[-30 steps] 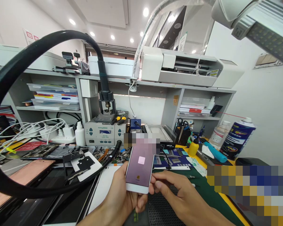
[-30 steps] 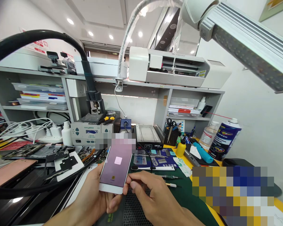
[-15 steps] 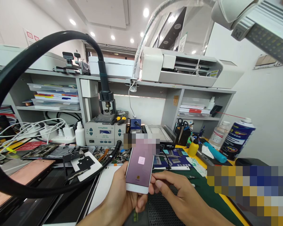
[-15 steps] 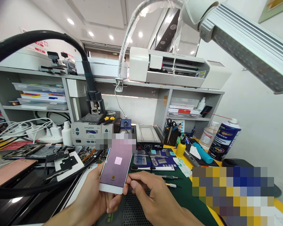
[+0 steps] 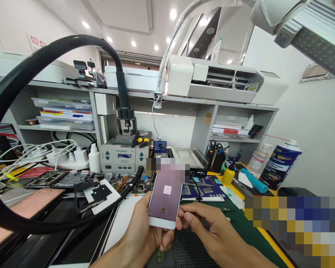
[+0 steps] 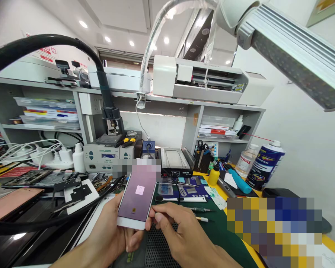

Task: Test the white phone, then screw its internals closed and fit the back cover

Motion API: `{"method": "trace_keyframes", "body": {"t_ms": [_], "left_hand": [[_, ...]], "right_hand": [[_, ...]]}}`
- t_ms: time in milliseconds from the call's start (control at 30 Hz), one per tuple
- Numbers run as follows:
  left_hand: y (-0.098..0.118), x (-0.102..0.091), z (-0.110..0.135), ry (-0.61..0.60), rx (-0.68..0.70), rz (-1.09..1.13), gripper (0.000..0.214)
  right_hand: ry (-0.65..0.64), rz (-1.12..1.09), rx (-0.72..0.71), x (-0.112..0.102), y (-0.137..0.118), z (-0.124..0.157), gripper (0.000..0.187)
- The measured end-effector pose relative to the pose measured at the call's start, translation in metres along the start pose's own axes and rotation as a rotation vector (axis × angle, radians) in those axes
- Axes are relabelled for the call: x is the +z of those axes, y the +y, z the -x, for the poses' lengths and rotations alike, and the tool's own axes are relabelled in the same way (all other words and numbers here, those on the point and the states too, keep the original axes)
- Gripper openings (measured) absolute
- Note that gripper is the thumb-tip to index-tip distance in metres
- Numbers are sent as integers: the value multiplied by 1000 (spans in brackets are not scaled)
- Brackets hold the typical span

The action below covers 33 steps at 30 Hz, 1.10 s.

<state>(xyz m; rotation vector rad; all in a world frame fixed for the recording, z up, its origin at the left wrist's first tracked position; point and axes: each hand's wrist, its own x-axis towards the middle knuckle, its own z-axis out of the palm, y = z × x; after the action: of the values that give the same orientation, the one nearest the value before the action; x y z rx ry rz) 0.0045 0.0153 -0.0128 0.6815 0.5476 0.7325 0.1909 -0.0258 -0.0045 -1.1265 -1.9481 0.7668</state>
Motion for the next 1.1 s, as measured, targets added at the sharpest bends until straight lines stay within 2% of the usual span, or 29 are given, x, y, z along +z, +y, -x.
{"method": "trace_keyframes", "body": {"t_ms": [733, 1100], "left_hand": [[1, 2, 1, 13, -6, -6, 74], [0, 0, 0, 0, -6, -9, 67]], "right_hand": [[-5, -18, -14, 0, 0, 2, 24], [-5, -4, -10, 0, -1, 0, 23]]}}
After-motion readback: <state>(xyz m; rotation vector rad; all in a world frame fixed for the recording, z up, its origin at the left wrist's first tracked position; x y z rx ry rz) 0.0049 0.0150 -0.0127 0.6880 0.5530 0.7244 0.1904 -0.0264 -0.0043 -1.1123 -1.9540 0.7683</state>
